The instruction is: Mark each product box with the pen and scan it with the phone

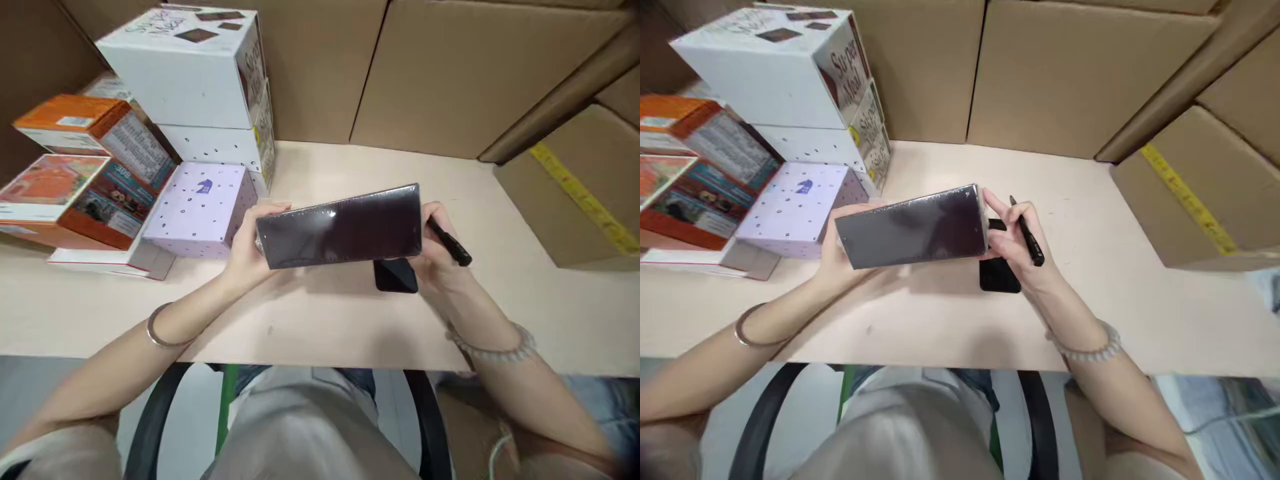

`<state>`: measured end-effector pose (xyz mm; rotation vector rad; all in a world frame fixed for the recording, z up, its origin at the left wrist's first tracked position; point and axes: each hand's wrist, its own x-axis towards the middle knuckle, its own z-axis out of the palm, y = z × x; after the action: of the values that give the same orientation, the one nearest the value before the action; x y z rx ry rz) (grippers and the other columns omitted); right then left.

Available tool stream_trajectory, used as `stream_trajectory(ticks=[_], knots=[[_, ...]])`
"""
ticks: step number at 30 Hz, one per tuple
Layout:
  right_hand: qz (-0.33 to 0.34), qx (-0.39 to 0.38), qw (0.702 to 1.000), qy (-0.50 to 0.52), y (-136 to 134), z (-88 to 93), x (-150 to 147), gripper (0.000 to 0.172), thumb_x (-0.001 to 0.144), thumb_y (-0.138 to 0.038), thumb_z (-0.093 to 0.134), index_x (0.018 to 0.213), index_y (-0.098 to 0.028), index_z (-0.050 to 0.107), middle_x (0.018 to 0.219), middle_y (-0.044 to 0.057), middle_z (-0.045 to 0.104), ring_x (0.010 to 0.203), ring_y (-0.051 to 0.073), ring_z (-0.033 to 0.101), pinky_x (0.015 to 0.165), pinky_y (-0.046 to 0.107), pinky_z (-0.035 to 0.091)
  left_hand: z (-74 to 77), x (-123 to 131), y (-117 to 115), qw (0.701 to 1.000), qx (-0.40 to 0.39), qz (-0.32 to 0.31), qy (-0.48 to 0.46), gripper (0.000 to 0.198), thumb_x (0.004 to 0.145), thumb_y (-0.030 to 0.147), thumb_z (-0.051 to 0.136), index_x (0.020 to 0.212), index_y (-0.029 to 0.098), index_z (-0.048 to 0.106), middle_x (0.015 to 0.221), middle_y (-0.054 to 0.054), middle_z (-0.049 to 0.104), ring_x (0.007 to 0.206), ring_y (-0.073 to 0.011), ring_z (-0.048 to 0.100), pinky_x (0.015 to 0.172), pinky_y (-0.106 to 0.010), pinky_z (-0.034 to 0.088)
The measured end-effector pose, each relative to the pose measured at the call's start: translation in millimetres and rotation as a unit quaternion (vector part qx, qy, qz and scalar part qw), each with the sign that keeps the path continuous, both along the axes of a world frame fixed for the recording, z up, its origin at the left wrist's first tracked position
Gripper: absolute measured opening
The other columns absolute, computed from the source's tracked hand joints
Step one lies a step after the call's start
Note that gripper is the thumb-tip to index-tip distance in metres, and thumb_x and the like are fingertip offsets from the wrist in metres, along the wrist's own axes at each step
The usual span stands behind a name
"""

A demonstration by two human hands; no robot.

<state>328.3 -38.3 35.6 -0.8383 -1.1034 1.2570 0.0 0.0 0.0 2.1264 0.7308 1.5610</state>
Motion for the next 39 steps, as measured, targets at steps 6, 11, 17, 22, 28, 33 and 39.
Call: stream_trajectory(ticks=[6,11,17,22,28,33,39], knots=[[-0.013,0.087,0.995,-0.055,1,0.4,-1,0.070,0.065,-0.042,0.109,0.093,-0.032,0.046,0.166,-0.006,0.064,0.092,0.021,0.081,0.062,0.036,0.067,0.4,1,6,0.979,-0.200,-0.014,-0.033,0.085,0.073,0.048,0.106,0.140,0.021,0.063,0.146,-0.018,0.073,0.135,-0.0371,0.073,0.116,-0.055,0.063],[0.000,0.135,0.988,-0.080,-5,-0.8,-2,0.064,0.073,-0.038,0.105,0.094,-0.032,0.044,0.174,-0.008,0.057,0.091,0.020,0.082,0.061,0.036,0.065,-5.1,5,6,0.949,-0.290,-0.058,-0.109,0.087,0.067,0.043,0.108,0.139,0.022,0.064,0.153,-0.020,0.070,0.147,-0.0402,0.067,0.128,-0.062,0.055],[-0.022,0.198,0.971,-0.134,-9,1.0,0,0.058,0.080,-0.034,0.100,0.100,-0.033,0.045,0.174,-0.002,0.059,0.074,0.013,0.074,0.056,0.033,0.058,-13.1,8,1,0.938,-0.306,-0.077,-0.141,0.075,0.073,0.043,0.105,0.137,0.026,0.070,0.146,-0.015,0.075,0.137,-0.0368,0.074,0.121,-0.060,0.061],[-0.153,0.294,0.898,-0.291,-3,0.7,4,0.074,0.069,-0.047,0.106,0.104,-0.034,0.042,0.148,0.009,0.074,0.105,0.027,0.076,0.093,0.053,0.064,-6.4,5,-10,0.975,-0.208,-0.013,-0.082,0.079,0.075,0.056,0.103,0.141,0.027,0.072,0.136,-0.013,0.079,0.127,-0.0355,0.077,0.114,-0.057,0.064],[-0.010,0.235,0.935,-0.265,-1,-12.3,0,0.064,0.081,-0.026,0.093,0.109,-0.035,0.036,0.168,0.012,0.061,0.150,0.032,0.066,0.113,0.059,0.059,12.4,6,-25,0.995,0.062,0.063,0.047,0.110,0.080,0.076,0.093,0.170,0.035,0.046,0.137,-0.011,0.077,0.125,-0.0319,0.076,0.119,-0.053,0.057],[0.015,0.176,0.943,-0.283,5,-23.1,-5,0.064,0.073,-0.012,0.089,0.104,-0.034,0.037,0.149,0.012,0.074,0.138,0.033,0.073,0.100,0.052,0.063,26.1,15,-38,0.955,0.247,0.124,0.112,0.069,0.103,0.059,0.070,0.165,0.033,0.051,0.123,-0.004,0.084,0.103,-0.0249,0.082,0.115,-0.050,0.051],[0.007,0.188,0.953,-0.238,11,-30.4,-5,0.068,0.070,-0.018,0.095,0.102,-0.034,0.037,0.145,0.008,0.075,0.138,0.030,0.072,0.102,0.049,0.062,24.2,15,-31,0.960,0.249,0.101,0.080,0.067,0.104,0.051,0.073,0.165,0.030,0.054,0.130,-0.008,0.082,0.120,-0.0280,0.079,0.112,-0.049,0.054]])
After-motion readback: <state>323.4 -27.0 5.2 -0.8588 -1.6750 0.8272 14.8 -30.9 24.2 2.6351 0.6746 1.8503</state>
